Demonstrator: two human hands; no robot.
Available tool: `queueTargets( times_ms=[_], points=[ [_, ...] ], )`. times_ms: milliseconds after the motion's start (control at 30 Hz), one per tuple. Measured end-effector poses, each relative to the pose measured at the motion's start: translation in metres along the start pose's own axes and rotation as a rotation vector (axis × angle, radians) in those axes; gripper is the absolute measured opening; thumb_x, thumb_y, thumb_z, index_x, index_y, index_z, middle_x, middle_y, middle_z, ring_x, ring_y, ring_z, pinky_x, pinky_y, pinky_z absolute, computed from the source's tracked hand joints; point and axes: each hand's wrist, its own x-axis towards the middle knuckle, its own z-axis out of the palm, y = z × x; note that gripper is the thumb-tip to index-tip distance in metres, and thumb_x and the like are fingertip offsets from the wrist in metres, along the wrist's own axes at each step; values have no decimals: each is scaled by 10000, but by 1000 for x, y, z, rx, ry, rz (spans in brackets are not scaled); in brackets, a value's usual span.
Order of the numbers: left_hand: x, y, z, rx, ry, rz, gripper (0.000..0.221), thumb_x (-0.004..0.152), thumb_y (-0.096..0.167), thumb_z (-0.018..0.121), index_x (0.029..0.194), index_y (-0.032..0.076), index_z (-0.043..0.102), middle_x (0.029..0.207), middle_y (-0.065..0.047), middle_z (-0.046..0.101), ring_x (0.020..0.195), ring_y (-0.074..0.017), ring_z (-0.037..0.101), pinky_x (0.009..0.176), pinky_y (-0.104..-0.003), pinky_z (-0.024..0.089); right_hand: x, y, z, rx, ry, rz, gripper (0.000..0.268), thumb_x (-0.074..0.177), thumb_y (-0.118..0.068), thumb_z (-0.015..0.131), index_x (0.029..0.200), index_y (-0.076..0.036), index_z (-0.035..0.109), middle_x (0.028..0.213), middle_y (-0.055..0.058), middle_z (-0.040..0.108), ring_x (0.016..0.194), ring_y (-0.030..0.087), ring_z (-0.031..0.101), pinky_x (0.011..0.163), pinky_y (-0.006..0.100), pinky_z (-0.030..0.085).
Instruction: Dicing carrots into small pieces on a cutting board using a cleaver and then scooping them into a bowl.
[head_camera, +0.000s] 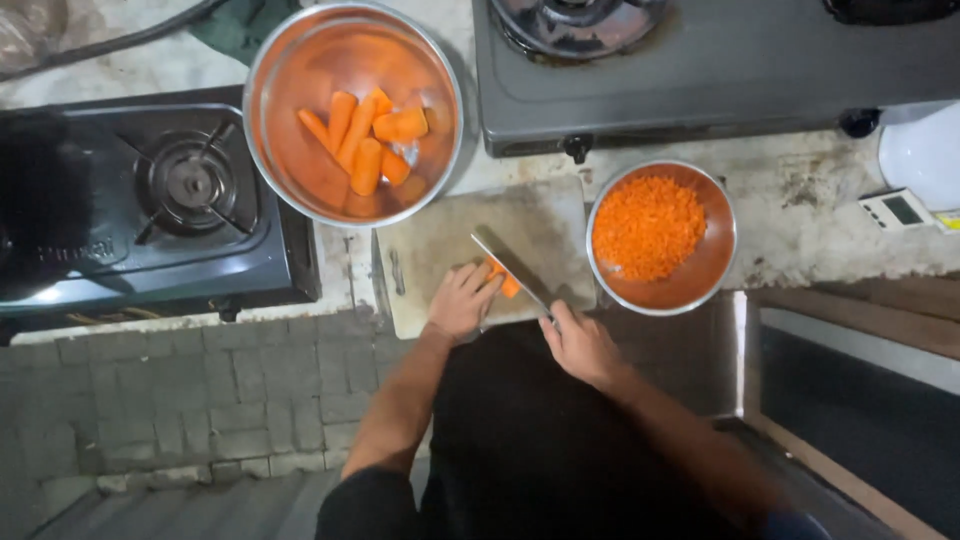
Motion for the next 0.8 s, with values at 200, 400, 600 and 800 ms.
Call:
queueTargets(
  times_ms=[200, 400, 600, 800],
  points=[
    [-7, 8, 3, -17, -38, -36, 256, 993, 294, 529, 1186, 185, 655, 1143, -77, 619, 984, -295, 595, 703, -373, 433, -7, -4, -3, -51, 54, -69, 284, 955, -401, 534, 1090, -151, 524, 803, 192, 702, 713, 387, 723, 606, 512, 588],
    [-25, 3, 4, -75, -16, -20, 290, 998, 272, 496, 1216, 164, 654, 1189, -102, 630, 1014, -320, 604, 715, -397, 452, -9, -8, 2, 49, -85, 20, 272, 982, -397, 502, 1054, -135, 513, 838, 182, 711, 768, 374, 729, 642, 498, 594],
    [-9, 2, 5, -45, 20, -15, 255, 993, 298, 555, 1179, 173, 677, 1163, -58, 644, 1017, -275, 611, 706, -345, 439, 4, -48, -49, 115, -335, 237, 265, 1017, -396, 417, 1028, -145, 498, 855, 154, 729, 813, 372, 732, 688, 483, 579],
    [8, -1, -10, -79, 64, -16, 262, 991, 281, 551, 1177, 150, 679, 1148, -63, 656, 978, -280, 616, 666, -340, 422, 21, -62, -56, -78, -404, 222, 259, 1011, -378, 380, 1020, -138, 476, 829, 174, 725, 826, 351, 743, 726, 481, 587]
  ],
)
